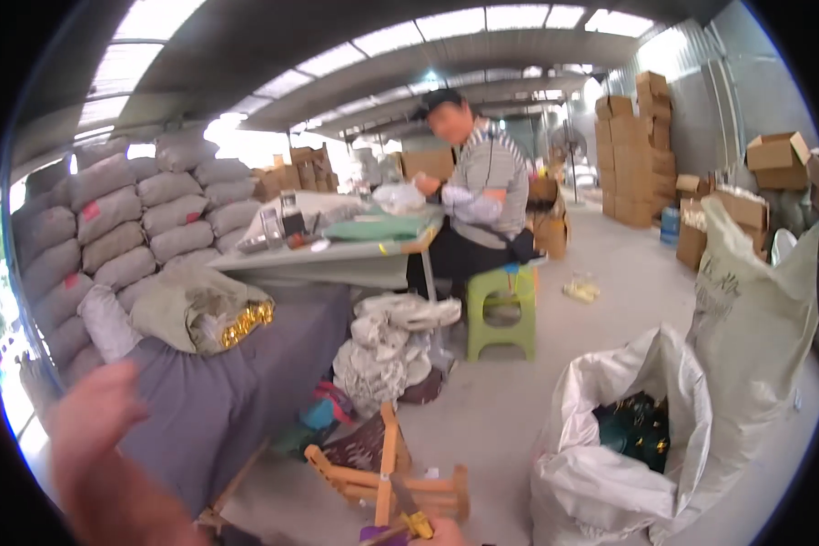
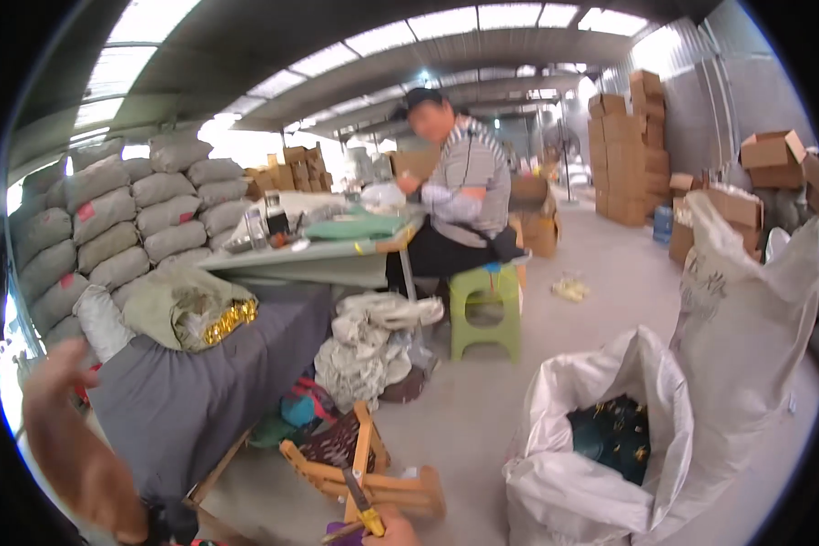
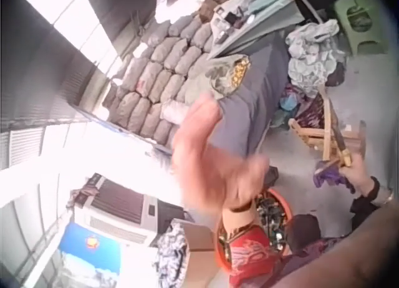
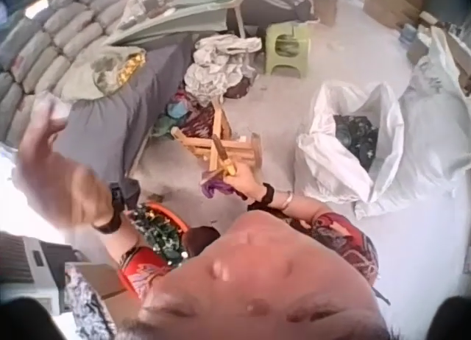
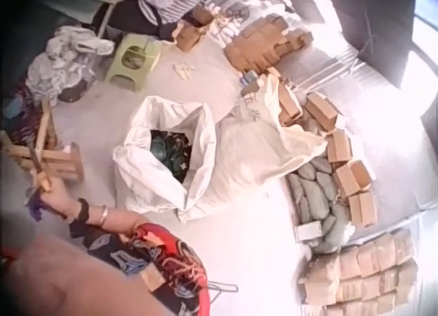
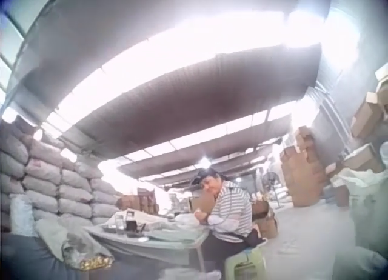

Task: The recorder is assembling green fabric components, possibly holiday ornaments or decorations, using pliers to attach small gold pieces.

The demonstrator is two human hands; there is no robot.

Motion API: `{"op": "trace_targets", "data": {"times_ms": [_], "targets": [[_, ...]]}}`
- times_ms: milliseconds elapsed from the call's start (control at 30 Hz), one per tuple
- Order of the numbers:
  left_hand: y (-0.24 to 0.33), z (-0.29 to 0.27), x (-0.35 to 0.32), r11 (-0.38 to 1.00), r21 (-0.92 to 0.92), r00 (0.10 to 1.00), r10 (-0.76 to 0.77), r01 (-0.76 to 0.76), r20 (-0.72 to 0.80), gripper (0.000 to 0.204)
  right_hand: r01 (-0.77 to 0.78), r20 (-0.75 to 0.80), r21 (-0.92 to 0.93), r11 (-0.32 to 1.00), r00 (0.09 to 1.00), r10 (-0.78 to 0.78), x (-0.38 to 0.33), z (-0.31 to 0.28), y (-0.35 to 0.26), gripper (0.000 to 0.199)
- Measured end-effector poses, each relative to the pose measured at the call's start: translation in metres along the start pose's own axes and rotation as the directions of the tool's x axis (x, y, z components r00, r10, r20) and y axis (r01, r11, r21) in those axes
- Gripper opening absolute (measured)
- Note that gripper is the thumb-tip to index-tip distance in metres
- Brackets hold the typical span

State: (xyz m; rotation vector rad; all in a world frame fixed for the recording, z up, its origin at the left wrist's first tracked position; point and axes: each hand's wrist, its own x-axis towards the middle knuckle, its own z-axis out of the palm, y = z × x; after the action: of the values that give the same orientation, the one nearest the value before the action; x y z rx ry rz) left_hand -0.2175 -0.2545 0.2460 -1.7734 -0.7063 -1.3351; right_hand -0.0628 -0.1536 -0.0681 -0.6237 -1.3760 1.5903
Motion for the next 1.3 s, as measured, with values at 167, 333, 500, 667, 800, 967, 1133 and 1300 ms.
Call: {"op": "trace_targets", "data": {"times_ms": [167, 333, 500, 667, 800, 967, 1133, 1300], "targets": [[-0.125, 0.110, -0.168, 0.831, 0.228, 0.738, -0.556, 0.507, 0.382, 0.030, -0.057, 0.048, -0.283, 0.957, 0.996, 0.074, 0.014, -0.037, 0.018, 0.029], [-0.208, 0.137, -0.372, 0.604, 0.628, 0.209, -0.781, 0.491, 0.589, 0.052, -0.019, 0.058, -0.192, 0.981, 0.998, 0.030, 0.020, -0.033, 0.002, 0.032], [-0.212, 0.166, -0.443, 0.385, 0.705, -0.101, -0.835, 0.595, 0.541, 0.056, -0.073, 0.043, -0.284, 0.956, 0.995, 0.088, 0.015, -0.041, 0.013, 0.038], [-0.206, 0.168, -0.459, 0.285, 0.662, -0.113, -0.865, 0.693, 0.490, 0.046, -0.211, 0.015, -0.173, 0.962, 0.976, 0.217, 0.009, -0.027, 0.008, 0.040], [-0.204, 0.176, -0.461, 0.325, 0.642, 0.074, -0.920, 0.694, 0.385, 0.028, -0.255, 0.027, -0.162, 0.953, 0.965, 0.263, 0.013, -0.025, 0.006, 0.037], [-0.208, 0.164, -0.467, 0.254, 0.655, 0.105, -0.960, 0.711, 0.259, 0.029, -0.214, 0.026, -0.171, 0.962, 0.975, 0.221, 0.024, -0.030, 0.007, 0.037], [-0.217, 0.134, -0.477, 0.248, 0.685, 0.184, -0.969, 0.685, 0.167, 0.024, -0.220, -0.007, -0.236, 0.947, 0.974, 0.225, 0.014, -0.038, 0.002, 0.038], [-0.202, 0.106, -0.476, 0.187, 0.696, 0.024, -0.971, 0.694, 0.238, 0.039, -0.113, 0.026, -0.263, 0.958, 0.992, 0.124, 0.008, -0.033, 0.014, 0.032]]}}
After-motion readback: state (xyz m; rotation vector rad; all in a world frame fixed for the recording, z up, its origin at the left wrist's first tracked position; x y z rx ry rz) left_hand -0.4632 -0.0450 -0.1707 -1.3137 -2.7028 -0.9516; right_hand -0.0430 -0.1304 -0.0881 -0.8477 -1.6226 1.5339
